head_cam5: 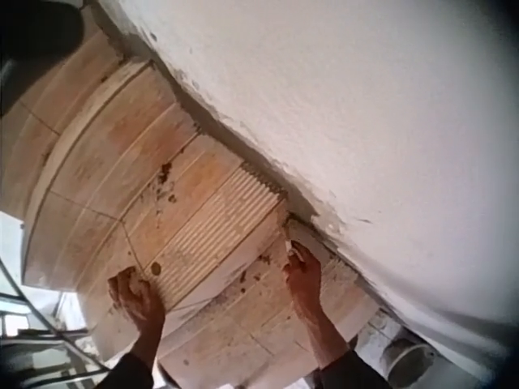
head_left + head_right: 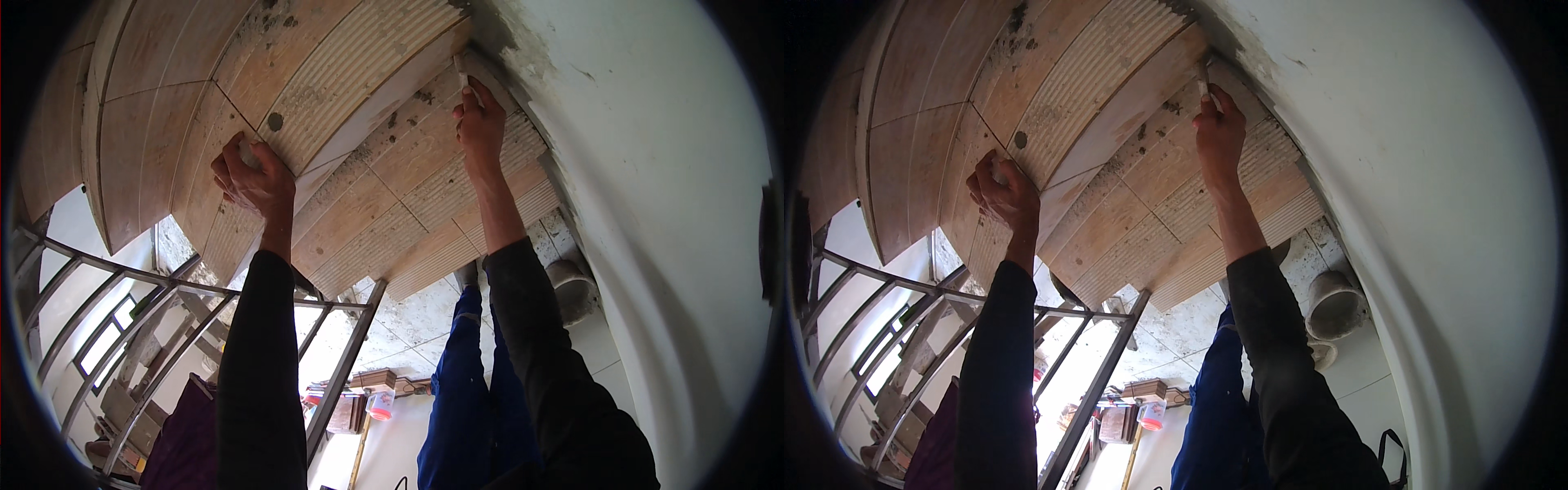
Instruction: Applying adhesive and tiling the underside of a staircase.
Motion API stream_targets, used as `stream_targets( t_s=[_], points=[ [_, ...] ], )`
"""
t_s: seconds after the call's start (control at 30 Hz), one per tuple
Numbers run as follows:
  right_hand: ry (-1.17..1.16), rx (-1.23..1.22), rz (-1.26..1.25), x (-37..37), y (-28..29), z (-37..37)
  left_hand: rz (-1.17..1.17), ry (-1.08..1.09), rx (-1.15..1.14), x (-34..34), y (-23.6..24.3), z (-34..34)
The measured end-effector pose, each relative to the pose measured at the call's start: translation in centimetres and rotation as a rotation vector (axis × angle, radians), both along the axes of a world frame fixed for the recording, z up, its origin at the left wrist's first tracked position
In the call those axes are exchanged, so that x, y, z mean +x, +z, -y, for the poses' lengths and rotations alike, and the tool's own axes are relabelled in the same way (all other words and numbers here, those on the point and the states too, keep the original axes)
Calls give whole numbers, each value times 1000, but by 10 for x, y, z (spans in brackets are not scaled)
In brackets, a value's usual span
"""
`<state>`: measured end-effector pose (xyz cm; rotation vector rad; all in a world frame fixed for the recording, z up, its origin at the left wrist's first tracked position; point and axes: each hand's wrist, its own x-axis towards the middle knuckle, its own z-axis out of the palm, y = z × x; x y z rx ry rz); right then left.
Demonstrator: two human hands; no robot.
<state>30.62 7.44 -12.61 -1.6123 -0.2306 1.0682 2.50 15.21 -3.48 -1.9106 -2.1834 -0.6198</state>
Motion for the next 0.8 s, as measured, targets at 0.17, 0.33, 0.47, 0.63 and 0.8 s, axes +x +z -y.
stream_targets(
  t_s=[0.17, 0.33, 0.47, 0.63, 0.8],
  points=[
    [-34, 86, 57, -3, 2, 4, -2, 2, -1, 2, 2, 1],
    [12, 42, 96, -8, -13, 12, 2, -11, -10, -6, -1, -1],
    [15, 33, -90, -12, -19, 13, -38, 18, -8, -3, -2, 1],
    [-29, -45, -277, 3, -24, -1, -4, -10, -2, -6, -2, -2],
    [60, -55, -363, 19, -25, -5, 12, -28, 8, -7, -5, -2]
  ],
)
